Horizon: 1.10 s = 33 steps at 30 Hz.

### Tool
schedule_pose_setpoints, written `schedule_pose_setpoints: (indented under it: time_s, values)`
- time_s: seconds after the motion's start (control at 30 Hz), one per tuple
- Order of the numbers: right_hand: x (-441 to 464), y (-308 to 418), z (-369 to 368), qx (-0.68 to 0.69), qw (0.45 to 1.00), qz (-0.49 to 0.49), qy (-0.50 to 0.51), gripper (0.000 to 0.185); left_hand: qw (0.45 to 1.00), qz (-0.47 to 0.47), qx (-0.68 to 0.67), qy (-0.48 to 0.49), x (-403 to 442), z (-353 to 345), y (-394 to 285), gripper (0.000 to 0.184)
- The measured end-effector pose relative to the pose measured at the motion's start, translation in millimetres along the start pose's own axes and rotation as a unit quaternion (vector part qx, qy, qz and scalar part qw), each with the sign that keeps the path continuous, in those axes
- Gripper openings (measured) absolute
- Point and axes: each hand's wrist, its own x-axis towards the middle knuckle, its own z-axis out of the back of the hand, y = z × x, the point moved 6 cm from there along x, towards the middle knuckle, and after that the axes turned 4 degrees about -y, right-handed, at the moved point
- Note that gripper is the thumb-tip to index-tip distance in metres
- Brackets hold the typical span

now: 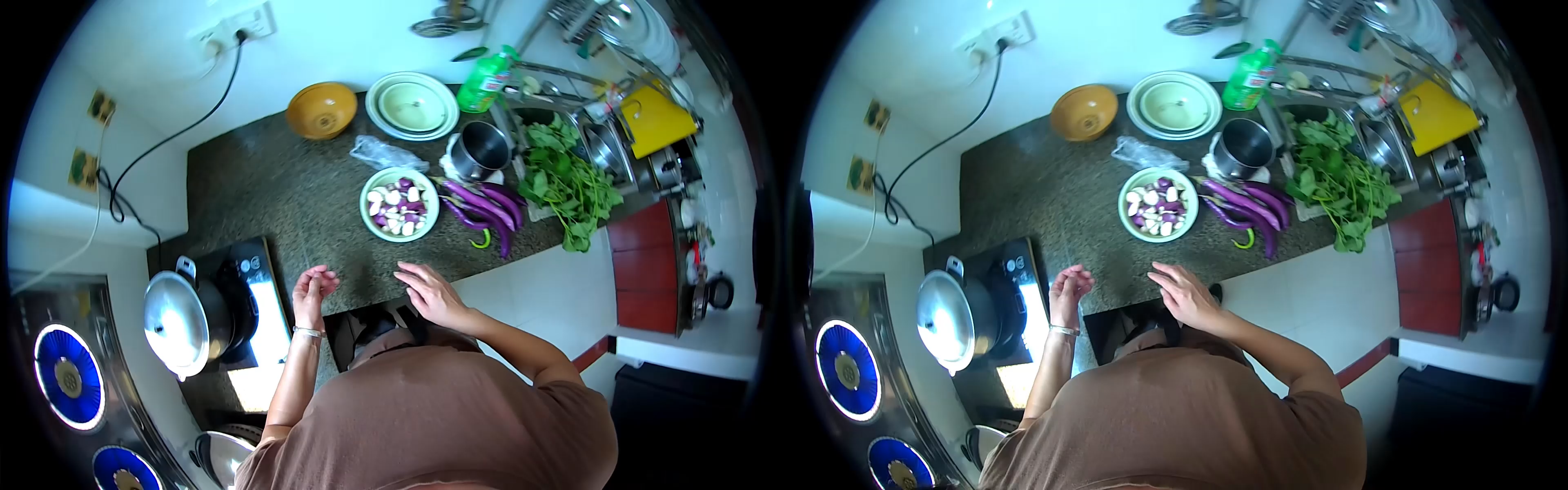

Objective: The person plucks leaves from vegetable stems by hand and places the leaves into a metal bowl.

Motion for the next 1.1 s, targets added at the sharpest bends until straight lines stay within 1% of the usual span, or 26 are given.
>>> schedule_pose_setpoints:
  time_s: [0.07,0.1,0.13,0.17,0.2,0.23,0.27,0.3,0.37,0.4,0.43,0.47,0.5,0.57,0.63,0.67,0.7,0.77,0.87,0.9,0.97,1.03,1.1]
  values:
    - [-10.0,-3.6,-5.2,0.017,0.997,-0.056,-0.052,0.036,0.998,0.008,0.051,0.04,8.7,-1.1,-6.4,0.02]
    - [-48.0,-40.4,57.2,-0.004,0.997,-0.046,-0.063,0.036,0.998,-0.008,0.039,0.056,-3.9,-79.3,14.6,0.02]
    - [-53.2,-42.7,47.1,0.018,0.995,-0.055,-0.083,0.035,0.993,-0.019,0.092,0.071,-4.4,-76.0,4.6,0.02]
    - [-79.6,-54.2,73.4,0.0,0.994,-0.075,-0.08,0.034,0.989,-0.011,0.103,0.103,-15.2,-108.8,22.6,0.02]
    - [-93.3,-60.5,79.2,0.01,0.992,-0.09,-0.085,0.033,0.986,-0.01,0.117,0.117,-18.3,-119.1,28.9,0.019]
    - [-102.4,-68.7,78.7,0.024,0.992,-0.085,-0.095,0.033,0.985,-0.018,0.133,0.112,-16.7,-124.8,31.7,0.019]
    - [-127.7,-80.4,104.6,0.004,0.99,-0.103,-0.095,0.032,0.98,-0.017,0.143,0.138,-28.1,-156.8,50.5,0.018]
    - [-142.7,-92.1,112.5,0.001,0.988,-0.114,-0.106,0.032,0.972,-0.026,0.171,0.158,-31.2,-172.6,61.4,0.017]
    - [-180.8,-115.8,142.3,-0.007,0.985,-0.123,-0.122,0.031,0.946,-0.084,0.253,0.187,-41.8,-217.5,94.4,0.02]
    - [-197.7,-128.2,154.5,-0.013,0.982,-0.139,-0.129,0.03,0.913,-0.161,0.324,0.187,-50.8,-247.0,96.4,0.023]
    - [-215.6,-141.1,165.5,-0.017,0.978,-0.158,-0.136,0.03,0.869,-0.236,0.393,0.188,-60.6,-275.8,99.3,0.026]
    - [-237.5,-151.3,186.0,-0.024,0.973,-0.174,-0.148,0.029,0.78,-0.353,0.471,0.21,-71.4,-312.0,107.1,0.041]
    - [-253.3,-159.5,195.5,-0.023,0.971,-0.182,-0.155,0.029,0.776,-0.353,0.474,0.22,-74.7,-339.4,108.3,0.041]
    - [-281.8,-175.0,218.6,-0.016,0.962,-0.212,-0.173,0.028,0.697,-0.432,0.527,0.222,-87.7,-404.6,100.1,0.054]
    - [-298.6,-183.0,233.1,0.0,0.953,-0.222,-0.205,0.027,0.67,-0.47,0.529,0.225,-71.8,-442.7,103.3,0.063]
    - [-306.7,-184.9,244.2,-0.002,0.95,-0.231,-0.212,0.026,0.666,-0.476,0.533,0.213,-68.4,-460.2,103.7,0.061]
    - [-310.8,-189.8,251.9,-0.001,0.946,-0.238,-0.222,0.025,0.679,-0.482,0.505,0.225,-62.9,-473.2,101.6,0.06]
    - [-321.9,-206.3,264.1,0.009,0.937,-0.248,-0.247,0.025,0.677,-0.496,0.495,0.224,-58.5,-496.5,101.6,0.058]
    - [-328.3,-224.9,279.7,0.024,0.922,-0.263,-0.285,0.025,0.677,-0.505,0.483,0.23,-65.3,-517.1,105.8,0.056]
    - [-327.5,-231.1,286.0,0.026,0.916,-0.263,-0.3,0.025,0.689,-0.495,0.472,0.238,-70.0,-521.8,107.7,0.055]
    - [-317.8,-240.6,310.0,0.008,0.912,-0.261,-0.316,0.025,0.693,-0.494,0.461,0.252,-79.8,-530.2,116.9,0.053]
    - [-307.0,-251.2,337.0,-0.018,0.908,-0.254,-0.333,0.025,0.712,-0.475,0.431,0.286,-88.5,-540.8,127.8,0.046]
    - [-300.2,-269.4,366.1,0.016,0.884,-0.269,-0.382,0.024,0.714,-0.446,0.431,0.325,-92.9,-555.0,140.5,0.041]
